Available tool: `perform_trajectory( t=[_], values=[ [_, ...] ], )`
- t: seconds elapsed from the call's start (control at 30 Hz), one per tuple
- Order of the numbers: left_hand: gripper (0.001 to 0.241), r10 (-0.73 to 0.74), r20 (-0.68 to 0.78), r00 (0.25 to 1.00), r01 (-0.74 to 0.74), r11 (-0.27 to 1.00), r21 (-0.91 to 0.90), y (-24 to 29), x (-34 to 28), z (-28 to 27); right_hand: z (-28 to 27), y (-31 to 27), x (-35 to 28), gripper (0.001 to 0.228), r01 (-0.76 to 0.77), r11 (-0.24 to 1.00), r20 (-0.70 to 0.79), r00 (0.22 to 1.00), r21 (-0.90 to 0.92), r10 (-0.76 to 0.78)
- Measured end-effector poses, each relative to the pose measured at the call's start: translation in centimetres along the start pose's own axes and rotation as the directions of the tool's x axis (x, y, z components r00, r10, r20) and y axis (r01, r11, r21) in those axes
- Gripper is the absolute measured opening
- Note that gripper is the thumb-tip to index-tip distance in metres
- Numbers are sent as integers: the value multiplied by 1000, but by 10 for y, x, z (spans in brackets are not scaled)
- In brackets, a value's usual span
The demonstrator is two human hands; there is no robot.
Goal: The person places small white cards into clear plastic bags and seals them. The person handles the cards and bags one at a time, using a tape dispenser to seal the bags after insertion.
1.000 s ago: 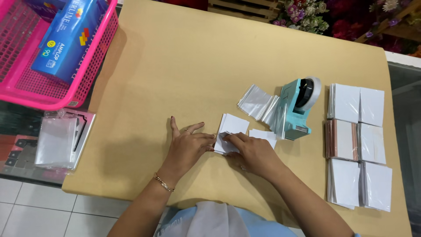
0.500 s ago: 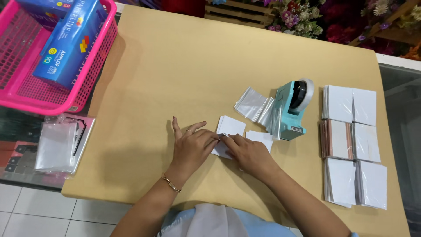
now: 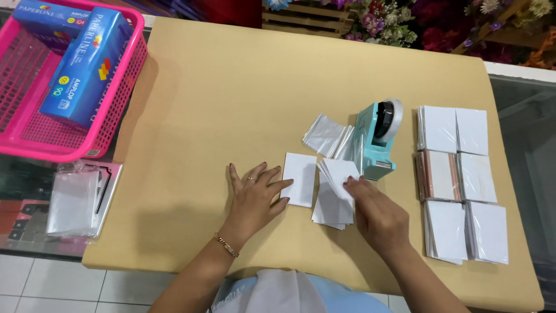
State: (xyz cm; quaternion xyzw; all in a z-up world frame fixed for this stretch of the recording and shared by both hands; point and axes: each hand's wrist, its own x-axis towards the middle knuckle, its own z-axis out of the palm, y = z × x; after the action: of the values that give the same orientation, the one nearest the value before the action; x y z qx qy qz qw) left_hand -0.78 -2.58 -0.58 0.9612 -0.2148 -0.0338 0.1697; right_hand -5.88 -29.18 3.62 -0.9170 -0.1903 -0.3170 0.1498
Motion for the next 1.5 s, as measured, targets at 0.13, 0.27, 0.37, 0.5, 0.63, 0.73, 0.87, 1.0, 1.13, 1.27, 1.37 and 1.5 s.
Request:
perform_trajectory(
  t=[0.13, 0.27, 0.37, 0.5, 0.63, 0.73, 0.87, 1.0, 1.13, 1.27, 1.37, 1.5],
  values=[
    [34, 108, -167, 980, -102, 994, 44, -2, 3, 10, 15, 8, -54, 35, 75, 997, 208, 975, 1, -74],
    [56, 103, -121, 987, -101, 995, 27, 5, 10, 12, 14, -1, -57, 52, -58, 997, 393, 919, 40, 38],
    [78, 130, -9, 991, -130, 992, 6, 8, 26, 0, 15, -2, -60, 84, -242, 969, 462, 855, -48, 237],
    [107, 146, 175, 974, -154, 987, 34, 9, 49, -9, 34, -5, -68, 98, -493, 869, 428, 775, -53, 466],
    [97, 218, 7, 976, -218, 975, 34, 4, 45, 5, 52, -1, -69, 88, -445, 895, 404, 813, -33, 419],
    [98, 186, 11, 983, -186, 981, 62, 6, 36, 6, 51, -3, -64, 75, -477, 879, 430, 790, -17, 437],
    [82, 431, -88, 898, -416, 897, 151, 16, 23, 14, 45, -3, -50, 68, -151, 984, 325, 929, -99, 176],
    [76, 494, -108, 863, -479, 867, 141, 19, 13, 37, 57, -6, -60, 58, -178, 981, 448, 872, -82, 196],
    [74, 481, -118, 869, -469, 875, 115, 21, 13, 42, 61, -5, -63, 54, -114, 992, 349, 928, -60, 127],
    [86, 471, -76, 879, -458, 878, 139, 20, 13, 44, 62, -8, -65, 58, -196, 971, 406, 883, -140, 237],
    [88, 476, -62, 877, -463, 873, 155, 20, 14, 46, 52, -10, -53, 57, -222, 969, 431, 868, -104, 245],
    [92, 377, 255, 891, -394, 919, 18, 27, 16, 27, 33, -5, -22, 53, -558, 828, 644, 618, -45, 452]
  ],
)
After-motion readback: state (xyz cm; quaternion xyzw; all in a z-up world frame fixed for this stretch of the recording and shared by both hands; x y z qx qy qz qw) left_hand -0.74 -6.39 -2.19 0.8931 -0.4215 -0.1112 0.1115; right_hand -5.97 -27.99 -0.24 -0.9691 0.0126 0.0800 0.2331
